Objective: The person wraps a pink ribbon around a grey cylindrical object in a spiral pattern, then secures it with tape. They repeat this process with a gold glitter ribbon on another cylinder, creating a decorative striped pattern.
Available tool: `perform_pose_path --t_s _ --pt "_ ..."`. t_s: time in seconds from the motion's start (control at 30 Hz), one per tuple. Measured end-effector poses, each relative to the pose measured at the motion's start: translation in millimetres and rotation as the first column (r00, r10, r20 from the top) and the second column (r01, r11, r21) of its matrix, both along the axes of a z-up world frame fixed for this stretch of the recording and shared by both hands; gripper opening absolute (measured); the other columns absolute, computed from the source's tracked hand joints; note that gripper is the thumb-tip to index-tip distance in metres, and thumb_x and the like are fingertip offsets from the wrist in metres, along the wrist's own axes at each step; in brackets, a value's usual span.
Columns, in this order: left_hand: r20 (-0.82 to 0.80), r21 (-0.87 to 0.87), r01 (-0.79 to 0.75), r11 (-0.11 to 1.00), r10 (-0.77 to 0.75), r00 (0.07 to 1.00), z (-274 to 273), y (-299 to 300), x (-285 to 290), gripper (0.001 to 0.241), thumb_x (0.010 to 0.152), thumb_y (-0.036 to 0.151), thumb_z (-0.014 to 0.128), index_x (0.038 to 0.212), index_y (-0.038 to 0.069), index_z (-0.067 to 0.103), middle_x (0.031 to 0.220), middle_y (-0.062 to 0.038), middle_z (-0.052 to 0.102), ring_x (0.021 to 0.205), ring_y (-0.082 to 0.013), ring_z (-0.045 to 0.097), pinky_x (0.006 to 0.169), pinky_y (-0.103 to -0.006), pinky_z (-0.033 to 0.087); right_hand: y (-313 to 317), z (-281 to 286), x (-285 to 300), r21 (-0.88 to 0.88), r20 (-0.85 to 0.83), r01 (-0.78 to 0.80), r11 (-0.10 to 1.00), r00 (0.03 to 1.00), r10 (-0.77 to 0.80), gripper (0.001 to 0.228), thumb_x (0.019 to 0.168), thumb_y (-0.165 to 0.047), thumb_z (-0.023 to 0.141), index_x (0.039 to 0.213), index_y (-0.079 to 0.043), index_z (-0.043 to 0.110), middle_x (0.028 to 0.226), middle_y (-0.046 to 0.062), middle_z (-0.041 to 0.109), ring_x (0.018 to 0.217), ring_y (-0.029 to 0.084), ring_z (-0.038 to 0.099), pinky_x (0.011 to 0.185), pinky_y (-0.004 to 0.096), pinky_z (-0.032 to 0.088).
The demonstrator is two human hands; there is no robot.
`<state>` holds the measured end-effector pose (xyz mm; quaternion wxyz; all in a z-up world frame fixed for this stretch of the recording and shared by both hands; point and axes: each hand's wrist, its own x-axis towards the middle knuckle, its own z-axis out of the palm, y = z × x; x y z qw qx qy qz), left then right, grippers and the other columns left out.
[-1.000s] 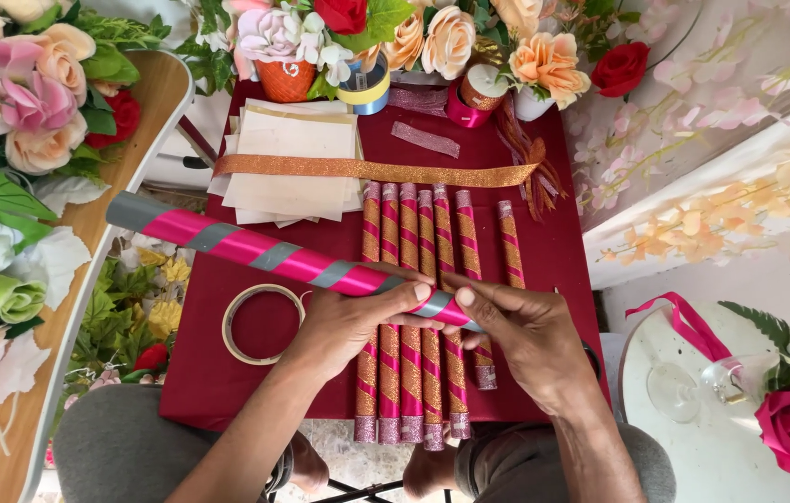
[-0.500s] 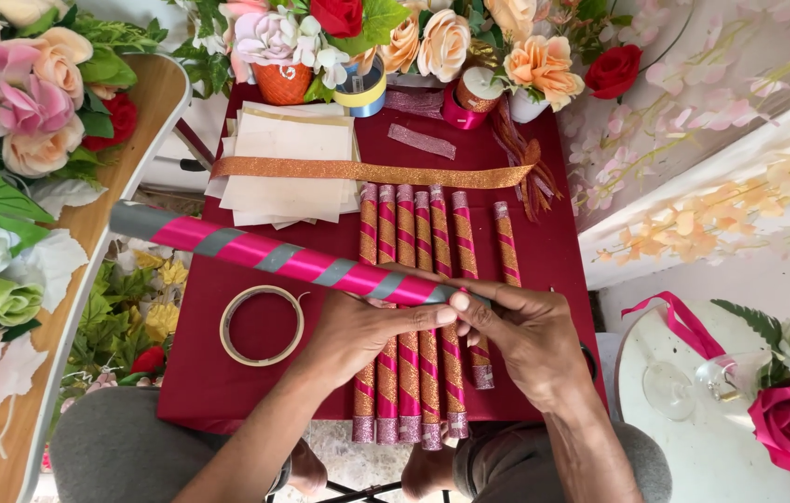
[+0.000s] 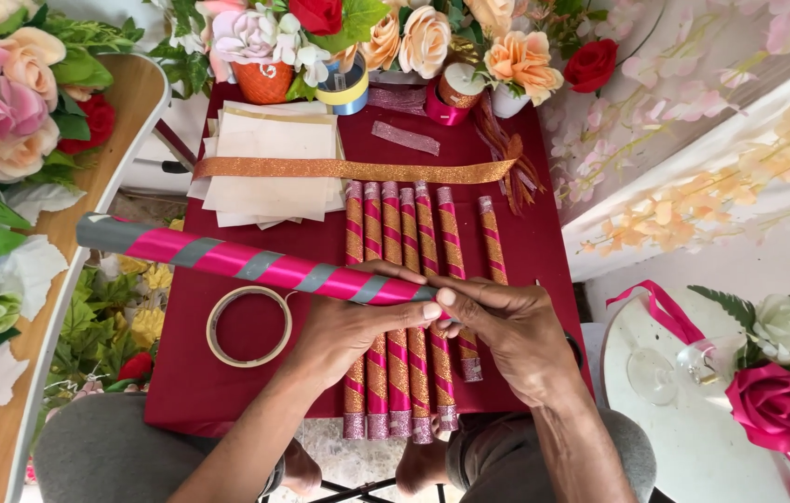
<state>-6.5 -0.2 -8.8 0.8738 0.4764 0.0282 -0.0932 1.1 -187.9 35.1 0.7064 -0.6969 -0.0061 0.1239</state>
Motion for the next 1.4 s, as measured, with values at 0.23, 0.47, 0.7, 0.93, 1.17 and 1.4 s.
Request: perform_pose_path --t_s 0.23,0.47,0.7,0.93,1.17,1.4 --pt "-0.026 0.016 -0.022 1.0 0.022 0.999 -6.1 -4.9 0.3 0.038 0.068 -0.009 0.09 0.102 -0.011 0.074 0.091 -0.034 0.078 0.076 -0.0364 0.079 0.078 -0.0453 0.067 -6.1 3.7 -1.1 0.007 0.014 -0.032 0.999 0.999 0.032 0.025 0.092 -0.01 0.075 0.114 0.001 0.079 0.099 0.027 0.082 0.083 0.029 0.077 0.074 0.038 0.067" --pt "-0.154 0.054 0.026 0.998 -0.017 0.988 -3.0 4.4 -6.2 0.035 0.067 -0.005 0.088 0.099 -0.001 0.076 0.092 -0.018 0.08 0.087 -0.0361 0.081 0.085 -0.0422 0.07 -30.8 39.8 -50.2 -0.435 0.122 0.158 0.886 0.986 -0.117 0.05 0.091 -0.037 0.058 0.133 -0.011 0.069 0.116 0.009 0.084 0.091 0.019 0.085 0.077 0.028 0.066" --pt "0.013 0.162 0.054 0.985 -0.056 0.998 8.2 -1.6 -11.8 0.017 0.075 0.0 0.083 0.09 0.003 0.075 0.089 -0.011 0.079 0.08 -0.0224 0.078 0.079 -0.0322 0.065 -137.6 -34.3 -173.0 -0.37 0.127 0.82 0.436 0.51 -0.851 0.019 0.101 -0.013 0.07 0.101 0.005 0.075 0.076 0.016 0.07 0.059 0.017 0.057 0.055 0.025 0.044" --pt "0.017 0.342 0.038 0.939 -0.046 0.999 28.7 -17.6 -25.7 0.03 0.075 -0.005 0.081 0.101 0.005 0.069 0.097 -0.011 0.075 0.087 -0.0225 0.078 0.084 -0.0276 0.068 -236.5 -80.0 -227.6 -0.501 0.097 0.844 0.19 0.272 -0.957 0.023 0.099 -0.022 0.071 0.106 -0.001 0.074 0.084 0.011 0.072 0.07 0.016 0.064 0.056 0.026 0.047" --pt "-0.042 0.456 0.043 0.889 -0.027 0.999 28.9 -25.7 -31.1 0.03 0.074 -0.01 0.078 0.099 0.001 0.066 0.106 -0.013 0.073 0.096 -0.0252 0.077 0.089 -0.0319 0.067 -273.7 -82.4 -228.5 -0.549 0.045 0.828 0.113 0.164 -0.986 0.021 0.097 -0.027 0.07 0.099 -0.007 0.076 0.083 0.005 0.066 0.069 0.012 0.059 0.058 0.026 0.045" --pt "-0.051 0.476 0.055 0.878 -0.035 0.998 31.1 -29.4 -31.7 0.031 0.074 -0.008 0.078 0.101 0.0 0.066 0.105 -0.014 0.073 0.094 -0.0247 0.076 0.087 -0.0315 0.065 -293.6 -87.0 -221.0 -0.459 -0.094 0.864 0.207 0.184 -0.978 0.018 0.096 -0.024 0.072 0.095 -0.005 0.076 0.076 -0.001 0.051 0.063 0.01 0.046 0.057 0.026 0.033"
